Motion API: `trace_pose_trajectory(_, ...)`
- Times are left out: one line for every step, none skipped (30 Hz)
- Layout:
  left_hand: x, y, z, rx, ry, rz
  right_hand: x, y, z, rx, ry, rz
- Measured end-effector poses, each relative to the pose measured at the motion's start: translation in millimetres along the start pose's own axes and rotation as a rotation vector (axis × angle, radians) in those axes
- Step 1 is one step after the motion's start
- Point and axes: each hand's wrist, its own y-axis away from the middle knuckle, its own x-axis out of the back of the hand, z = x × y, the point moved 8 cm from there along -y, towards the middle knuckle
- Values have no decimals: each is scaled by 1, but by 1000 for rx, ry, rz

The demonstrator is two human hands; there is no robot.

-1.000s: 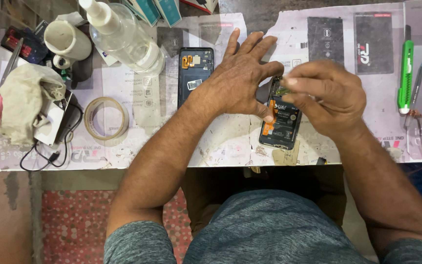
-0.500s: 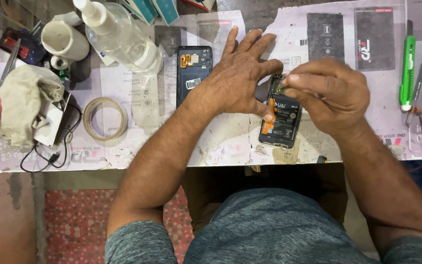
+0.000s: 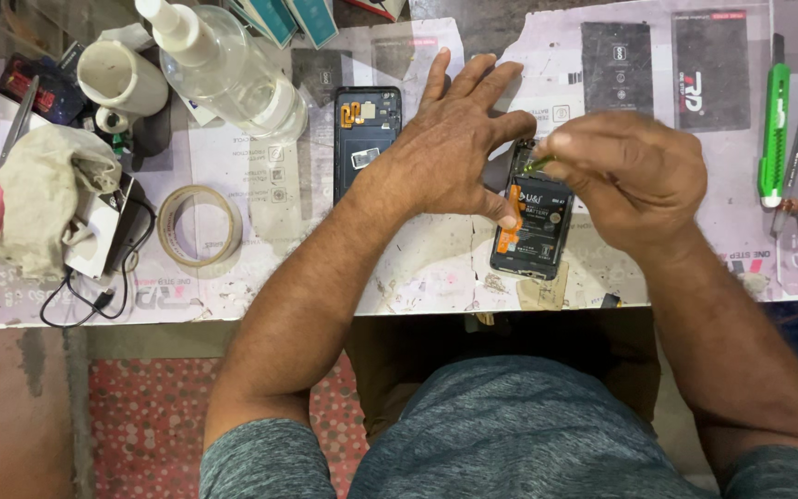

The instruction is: The person uses a green screwdriver and a green utility knife to work on the internal components of a disassembled mobile phone. They repeatedly pry and adjust parts near the battery and motherboard area while holding the device steady with the other hand.

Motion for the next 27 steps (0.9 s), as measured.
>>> trace_pose_trajectory(0, -1, 0, 4, -1, 3, 0, 1, -1, -14, -19, -3)
trace_pose_trajectory(0, 0, 0, 3, -4, 4, 0, 2, -1, -29, -36, -6)
trace_pose_trajectory(0, 0, -1, 3, -7, 5, 0, 2, -1, -40, 4, -6)
trace_pose_trajectory(-1, 0, -1, 1, -9, 4, 1, 3, -1, -53, 46, -7)
trace_pose_trajectory(-1, 0, 0, 0, -5, 2, 1, 4, -1, -67, 88, -7)
trace_pose_trajectory(-2, 0, -1, 2, -3, 1, 0, 3, -1, -70, 51, -12)
trace_pose_trajectory(-2, -1, -1, 3, -2, 0, 0, 3, -1, -73, 12, -17)
trace_pose_trajectory(-1, -1, 0, -6, -7, 9, -1, 2, -1, -61, -10, -19)
trace_pose_trajectory(0, 0, 0, -15, -12, 18, -2, 2, -1, -49, -31, -22)
trace_pose_trajectory(1, -1, 1, -25, -15, 26, -3, 0, -2, -24, -32, -22)
trace_pose_trajectory(0, 0, 1, -19, -15, 15, -4, 0, -3, -1, -32, -21)
trace_pose_trajectory(0, 0, 1, -13, -16, 4, -3, 0, -3, -11, 7, -7)
trace_pose_trajectory(0, 0, 0, -6, -17, -7, -2, 0, -3, -19, 44, 6)
trace_pose_trajectory(0, 0, 0, -8, -17, -4, 0, 0, -4, -28, 81, 19)
trace_pose_trajectory(0, 0, 1, -11, -16, 0, -1, 1, -4, -45, 50, 16)
trace_pose_trajectory(1, 0, 1, -11, -17, 5, -2, 1, -5, -61, 17, 12)
trace_pose_trajectory(1, 0, 0, -11, -19, 5, -2, 1, -5, -77, -17, 9)
trace_pose_trajectory(1, 0, 0, -11, -19, 4, -2, 0, -6, -83, 56, 7)
trace_pose_trajectory(0, 0, 1, -14, -18, 3, -1, 0, -7, -90, 128, 6)
trace_pose_trajectory(0, 0, 1, -12, -14, 1, -1, -1, -7, -95, 199, 5)
trace_pose_trajectory(0, -1, 1, -10, -10, 0, -1, -2, -7, -105, 130, 3)
trace_pose_trajectory(-1, 0, 0, -6, -5, 0, -2, -2, -6, -114, 59, 1)
trace_pose_trajectory(0, -1, 1, -13, -11, 5, -3, -3, -5, -121, -13, -1)
trace_pose_trajectory(0, -1, 1, -19, -17, 12, -4, -3, -4, -120, -45, -5)
trace_pose_trajectory(1, -1, 2, -25, -23, 17, -6, -3, -2, -121, -77, -8)
trace_pose_trajectory(1, 0, 1, -20, -24, 8, -6, -2, -1, -124, -108, -10)
trace_pose_trajectory(0, 1, 1, -16, -23, -2, -6, -2, -1, -98, -70, -6)
